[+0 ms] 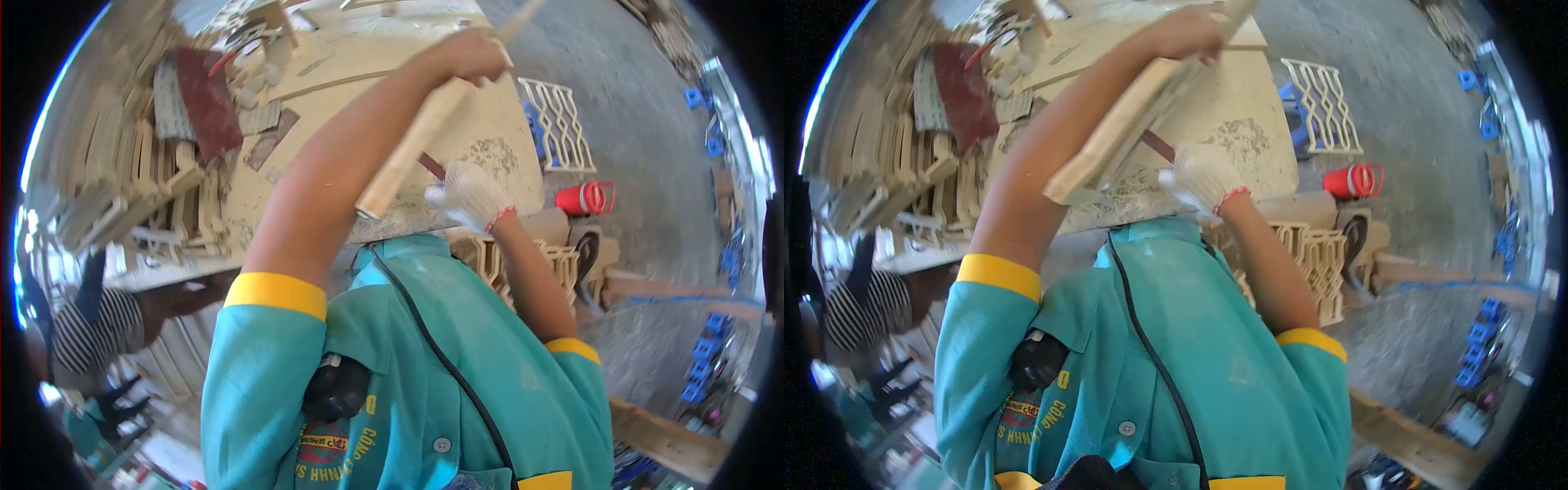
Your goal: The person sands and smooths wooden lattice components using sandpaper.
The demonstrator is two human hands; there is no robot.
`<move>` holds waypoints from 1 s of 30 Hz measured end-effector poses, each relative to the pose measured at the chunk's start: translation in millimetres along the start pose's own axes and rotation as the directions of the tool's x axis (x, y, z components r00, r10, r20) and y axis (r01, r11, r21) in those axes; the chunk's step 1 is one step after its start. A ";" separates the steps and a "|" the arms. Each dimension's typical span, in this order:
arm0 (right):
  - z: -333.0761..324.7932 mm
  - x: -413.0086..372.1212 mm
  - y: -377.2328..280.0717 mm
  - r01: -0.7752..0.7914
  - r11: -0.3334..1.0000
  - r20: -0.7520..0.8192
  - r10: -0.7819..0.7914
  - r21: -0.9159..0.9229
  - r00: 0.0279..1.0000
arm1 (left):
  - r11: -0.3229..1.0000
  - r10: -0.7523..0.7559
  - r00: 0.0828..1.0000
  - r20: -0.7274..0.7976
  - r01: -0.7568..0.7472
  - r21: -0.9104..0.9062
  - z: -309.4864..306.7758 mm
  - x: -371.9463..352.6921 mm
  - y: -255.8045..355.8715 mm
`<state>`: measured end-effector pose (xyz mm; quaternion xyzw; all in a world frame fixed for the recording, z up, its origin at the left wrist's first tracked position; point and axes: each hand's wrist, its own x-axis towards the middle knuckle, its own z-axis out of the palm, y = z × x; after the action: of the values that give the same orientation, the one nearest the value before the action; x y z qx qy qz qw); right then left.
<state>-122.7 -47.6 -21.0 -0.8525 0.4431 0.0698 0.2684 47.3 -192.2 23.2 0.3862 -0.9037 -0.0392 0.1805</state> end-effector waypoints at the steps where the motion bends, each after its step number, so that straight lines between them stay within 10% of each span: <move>1: -5.7 -5.2 -3.4 0.001 1.000 -0.040 -0.002 -0.018 0.999 | 0.963 0.188 0.980 -0.062 -0.172 0.205 18.1 5.9 -30.4; 2: -12.6 -12.8 -8.3 0.019 1.000 -0.057 -0.020 -0.006 0.998 | 0.966 0.201 0.965 -0.171 -0.167 0.197 52.3 13.9 -63.1; 4: -17.7 -25.7 -17.6 0.067 0.998 -0.073 -0.066 0.005 0.995 | 0.698 -0.476 0.856 0.200 0.506 -0.507 -6.5 -12.6 -20.8; 7: -1.4 -25.6 -27.2 0.060 0.993 -0.173 -0.076 -0.097 0.982 | 0.987 0.004 1.000 0.025 0.000 -0.161 10.1 -39.6 -82.7; 30: -7.2 12.4 -2.4 0.202 0.978 -0.073 -0.205 -0.055 0.976 | 0.986 -0.120 0.992 0.026 0.123 -0.116 2.9 -25.7 -40.9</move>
<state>-114.3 -59.1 -18.4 -0.9016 0.3618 0.0191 0.2363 90.5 -202.7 4.3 0.4289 -0.8763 -0.1071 0.1915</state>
